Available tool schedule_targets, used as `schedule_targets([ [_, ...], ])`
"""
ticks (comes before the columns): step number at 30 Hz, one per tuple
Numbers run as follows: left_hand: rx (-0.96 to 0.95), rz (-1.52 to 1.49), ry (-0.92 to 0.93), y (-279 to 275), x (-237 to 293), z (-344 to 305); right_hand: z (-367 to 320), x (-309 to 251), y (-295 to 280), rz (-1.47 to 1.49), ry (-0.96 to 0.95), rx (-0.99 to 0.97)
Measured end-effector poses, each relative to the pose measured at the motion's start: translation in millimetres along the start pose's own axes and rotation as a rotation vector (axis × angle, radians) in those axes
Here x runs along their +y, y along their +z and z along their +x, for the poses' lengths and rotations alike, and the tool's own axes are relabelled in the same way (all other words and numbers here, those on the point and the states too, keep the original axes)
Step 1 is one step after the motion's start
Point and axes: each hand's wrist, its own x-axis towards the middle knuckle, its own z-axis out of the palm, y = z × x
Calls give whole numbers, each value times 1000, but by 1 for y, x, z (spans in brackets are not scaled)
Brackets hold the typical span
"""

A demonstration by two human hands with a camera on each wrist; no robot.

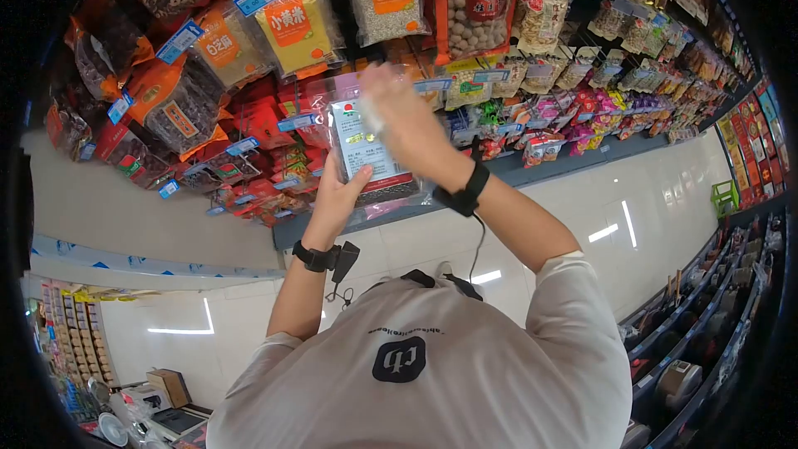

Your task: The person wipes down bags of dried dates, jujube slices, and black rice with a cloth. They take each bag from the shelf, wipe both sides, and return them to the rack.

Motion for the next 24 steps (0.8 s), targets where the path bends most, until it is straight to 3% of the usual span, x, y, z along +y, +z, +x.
schedule_targets([
  [2, 55, 90, 86, -10, -4, 3, -17, -30, 3, 182, -45, -174],
  [5, 15, 61, 13, -13, 6, 3, -22, -19, -1, 122, -56, -222],
  [7, -3, 8, -44, -7, 8, 3, -9, 4, -5, -60, 187, 29],
  [8, 7, -1, -7, -3, 7, 3, -9, 3, -5, -63, 178, 29],
  [12, 58, 84, 84, -12, -5, 6, -29, -40, -9, 265, -44, -307],
  [15, 12, 32, -24, -4, 4, 0, -25, -1, 4, 268, -12, -186],
  [17, 10, 65, -13, 2, 1, -2, -9, 16, -5, 88, 271, 97],
  [19, 9, 100, 9, 5, 1, 0, -9, 4, 1, 156, 192, 27],
  [21, 25, 323, 192, 5, 3, 2, -16, -21, 4, 274, -3, -109],
  [22, 25, 324, 194, 5, 3, 3, -13, -16, 5, 273, -4, -107],
  [24, -39, 115, -32, 3, 0, -2, -7, 6, 11, 157, 197, -39],
])
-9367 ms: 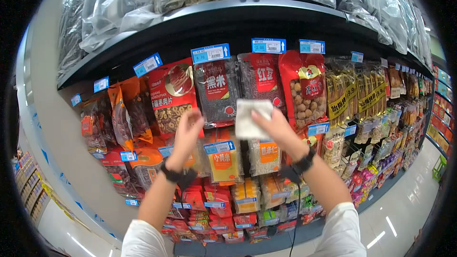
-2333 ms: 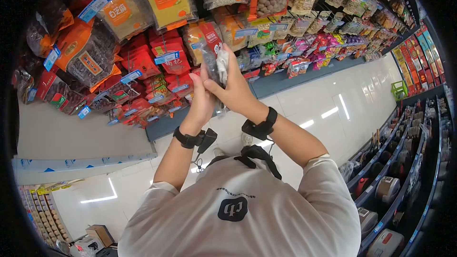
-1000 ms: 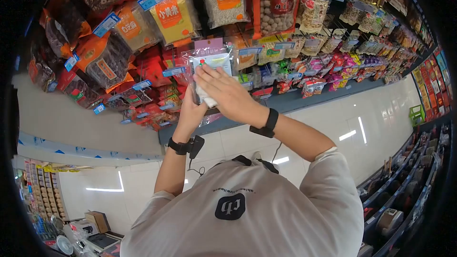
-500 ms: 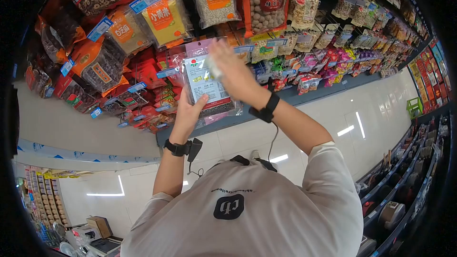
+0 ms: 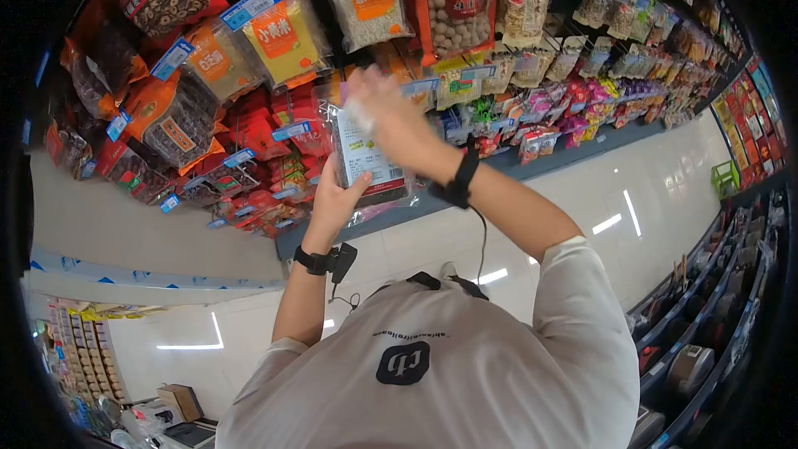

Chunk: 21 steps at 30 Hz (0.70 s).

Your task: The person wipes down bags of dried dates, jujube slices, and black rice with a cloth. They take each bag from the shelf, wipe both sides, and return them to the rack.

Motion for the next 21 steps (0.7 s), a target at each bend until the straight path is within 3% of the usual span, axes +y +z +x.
schedule_targets([
  [1, -6, 0, -1, 1, -3, -1, 9, 15, -7, -82, 87, 112],
  [4, -25, 61, 141, 1, -10, -1, 12, 11, -10, 7, 130, 78],
  [6, 16, 91, 70, -3, -9, -1, 3, -15, -7, 1, 65, 63],
  [8, 16, 136, 108, -6, -12, 3, -5, -40, -3, 161, -130, -142],
  [9, 20, 184, 145, -6, -10, 4, -5, -51, -12, 65, -176, -171],
  [10, 21, 188, 140, -7, -6, 4, -2, -43, -8, 71, -173, -170],
  [12, -46, 61, 39, -4, 2, 4, 14, -19, -3, -115, -42, 64],
  [13, -39, 59, 41, -1, -2, 5, 21, -12, -7, -84, 51, 67],
  [16, 31, 142, 183, 0, -9, 9, 19, -31, -4, -15, -100, 52],
  [18, 62, 408, 251, -1, 0, 8, 18, -42, -4, 46, -136, -30],
  [20, 35, 392, 153, 2, 15, 10, 18, -46, -6, -138, -205, -118],
  [21, 5, 375, 58, 4, 21, 9, 26, -33, -4, -213, -166, -52],
])
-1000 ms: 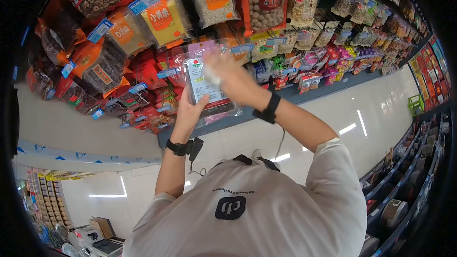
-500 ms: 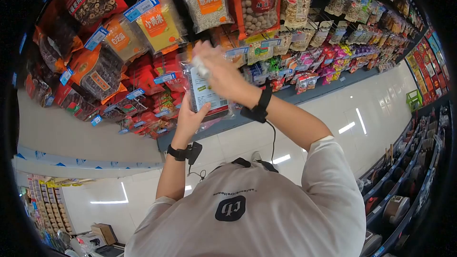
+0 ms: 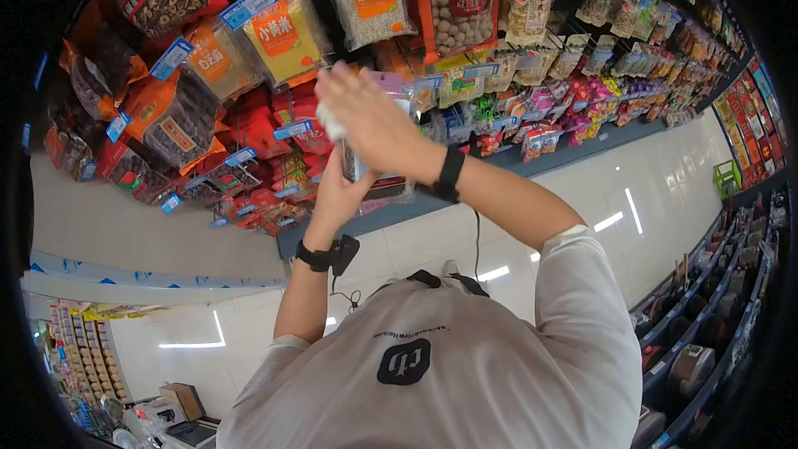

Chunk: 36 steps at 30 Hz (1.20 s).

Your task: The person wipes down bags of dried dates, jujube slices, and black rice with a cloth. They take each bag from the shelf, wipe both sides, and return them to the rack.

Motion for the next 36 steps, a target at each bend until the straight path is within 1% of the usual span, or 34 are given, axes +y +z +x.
schedule_targets([
  [1, -1, -1, 0, 1, -3, 0, 2, 5, 2, -1, 1, -1],
  [3, 50, 41, 62, 0, -5, 6, 8, 15, 3, 135, 145, 78],
  [4, 16, 59, -23, -3, 4, 4, 8, 20, 6, 148, 167, 64],
  [5, 18, 62, -21, -3, 2, 4, 9, 25, 9, 150, 166, 68],
  [7, 14, -33, 30, 0, -6, 3, 12, 34, 13, 234, 272, 217],
  [9, 10, -27, 47, 1, -9, 3, 8, 31, 14, 191, 283, 235],
  [11, 6, -24, 61, 1, -13, 3, -7, 8, 12, 78, 102, 117],
  [12, 24, 8, 104, 0, -18, 5, -18, 0, 16, 178, 31, 79],
  [13, 41, 39, 147, -1, -23, 6, -26, -12, 6, 187, -7, -75],
  [14, -11, -159, 97, -3, -27, 6, -32, -17, 4, 245, -20, -76],
  [16, -19, -187, 117, -1, -19, 6, -38, -11, 4, 306, -26, -73],
  [17, -27, -215, 136, -1, -14, 6, -37, 1, 4, 192, 80, 72],
  [18, -89, -273, 12, -2, -10, 5, -39, 8, 5, 75, 184, 215],
  [19, -90, -273, 12, 0, -13, 5, -42, 9, 6, 74, 185, 216],
  [21, -6, -180, 35, 6, -21, 8, -48, 10, 9, 208, 282, 202],
  [22, -3, -181, 32, 6, -21, 7, -52, 0, 6, 287, 123, 107],
  [23, 16, -266, 42, 5, -22, 6, -62, -19, 0, 338, 121, -14],
  [24, 29, -351, 53, 4, -23, 7, -67, -12, 3, 303, 103, -20],
  [25, 14, -349, 51, 2, -19, 8, -70, -3, 6, 267, 91, -25],
  [27, -18, -512, -38, 4, -8, 4, -64, 16, 3, 158, 357, 213],
  [28, -13, -624, -83, 6, -4, 4, -63, 16, -1, 196, 381, 215],
  [29, -11, -631, -83, 8, -3, 6, -65, 8, -6, 194, 378, 209],
  [31, 60, -662, -4, 8, -4, 8, -76, -23, -13, 296, 200, -70],
  [32, 55, -628, 8, 6, -10, 9, -86, -14, -1, 319, 217, -25],
  [33, 48, -625, 3, 6, -8, 9, -88, -3, 1, 320, 225, -23],
  [35, 134, -827, -122, 10, -2, 6, -91, 12, 2, 230, 363, 87],
  [36, 153, -860, -123, 12, -1, 7, -86, -1, -2, 256, 353, 113],
])
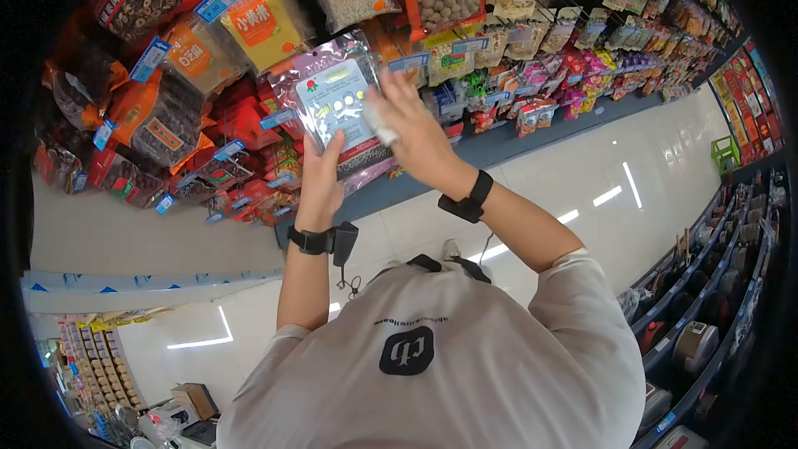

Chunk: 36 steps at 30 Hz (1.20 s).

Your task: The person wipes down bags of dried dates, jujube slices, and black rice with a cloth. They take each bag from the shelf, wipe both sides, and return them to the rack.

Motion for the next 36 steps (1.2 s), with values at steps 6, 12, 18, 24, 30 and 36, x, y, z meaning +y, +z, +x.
schedule_targets([
  [6, 44, -87, -81, -7, 5, 6, -15, -4, 0, -116, -101, -164],
  [12, 140, -164, -168, -12, 1, 13, -27, -16, 10, -72, -234, -288],
  [18, 122, -148, -87, -2, 2, 10, -19, -15, 21, -44, -44, -29],
  [24, 90, -176, 75, -2, -12, 24, 4, -10, 20, -112, -109, -60],
  [30, 145, -278, 18, -6, -4, 25, 6, -20, 30, 54, -150, -126],
  [36, 111, -248, 51, 0, 6, 24, 18, -3, 36, -45, -26, 142],
])
